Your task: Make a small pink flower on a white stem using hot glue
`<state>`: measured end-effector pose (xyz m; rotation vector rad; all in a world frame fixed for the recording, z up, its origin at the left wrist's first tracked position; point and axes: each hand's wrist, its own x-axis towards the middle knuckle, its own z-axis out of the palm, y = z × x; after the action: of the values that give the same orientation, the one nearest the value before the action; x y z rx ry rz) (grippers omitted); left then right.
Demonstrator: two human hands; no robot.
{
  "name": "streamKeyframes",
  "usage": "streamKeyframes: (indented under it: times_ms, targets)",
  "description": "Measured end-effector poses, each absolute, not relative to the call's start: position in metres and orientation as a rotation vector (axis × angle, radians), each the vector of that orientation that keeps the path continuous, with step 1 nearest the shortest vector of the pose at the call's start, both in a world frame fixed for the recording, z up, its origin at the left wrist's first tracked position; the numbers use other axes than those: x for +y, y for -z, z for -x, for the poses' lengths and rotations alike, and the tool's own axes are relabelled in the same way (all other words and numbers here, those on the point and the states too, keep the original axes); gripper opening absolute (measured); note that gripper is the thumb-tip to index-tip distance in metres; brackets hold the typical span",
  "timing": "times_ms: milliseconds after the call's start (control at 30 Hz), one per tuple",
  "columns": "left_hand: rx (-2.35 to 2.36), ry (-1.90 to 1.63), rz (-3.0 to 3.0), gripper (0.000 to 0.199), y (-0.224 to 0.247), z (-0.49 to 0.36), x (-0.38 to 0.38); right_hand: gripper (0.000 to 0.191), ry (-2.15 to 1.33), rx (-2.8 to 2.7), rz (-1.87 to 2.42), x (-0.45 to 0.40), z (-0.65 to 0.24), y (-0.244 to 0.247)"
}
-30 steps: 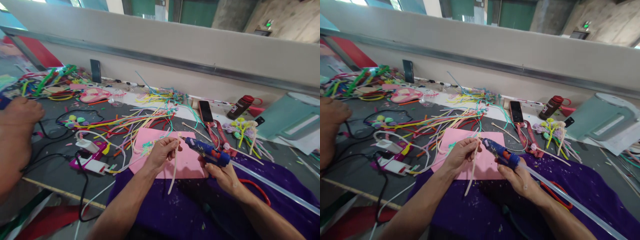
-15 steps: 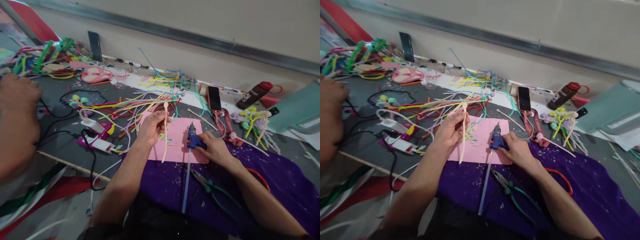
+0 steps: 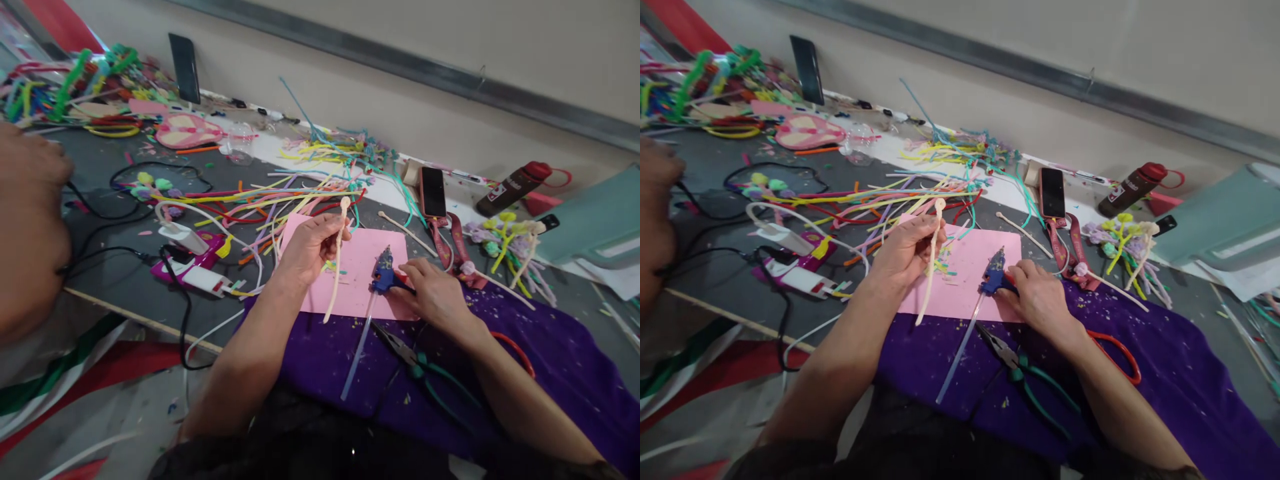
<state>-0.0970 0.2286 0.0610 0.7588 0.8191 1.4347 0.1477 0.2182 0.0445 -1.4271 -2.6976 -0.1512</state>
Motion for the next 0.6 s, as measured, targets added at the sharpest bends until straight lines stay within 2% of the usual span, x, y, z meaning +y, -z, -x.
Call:
streamKeyframes:
  times_ms: [133,267,600]
  targets:
    - [0.783,-1.458,-0.723,0.013,-0.062,0.100,0.229,0.028,0.060,-2.674,1.195,0.218,-0.137,-0.061]
    - [0.796,-1.434,-0.702,0.013,-0.064,0.104,0.230,0.025,-0.085,-2.880,1.008,0.226,-0.108,-0.070]
    - [0.758,-1.417,-0.703,0.017,-0.061,0.110,0.233,0.023,-0.034,-3.125,0.875,0.250,-0.045,-0.056]
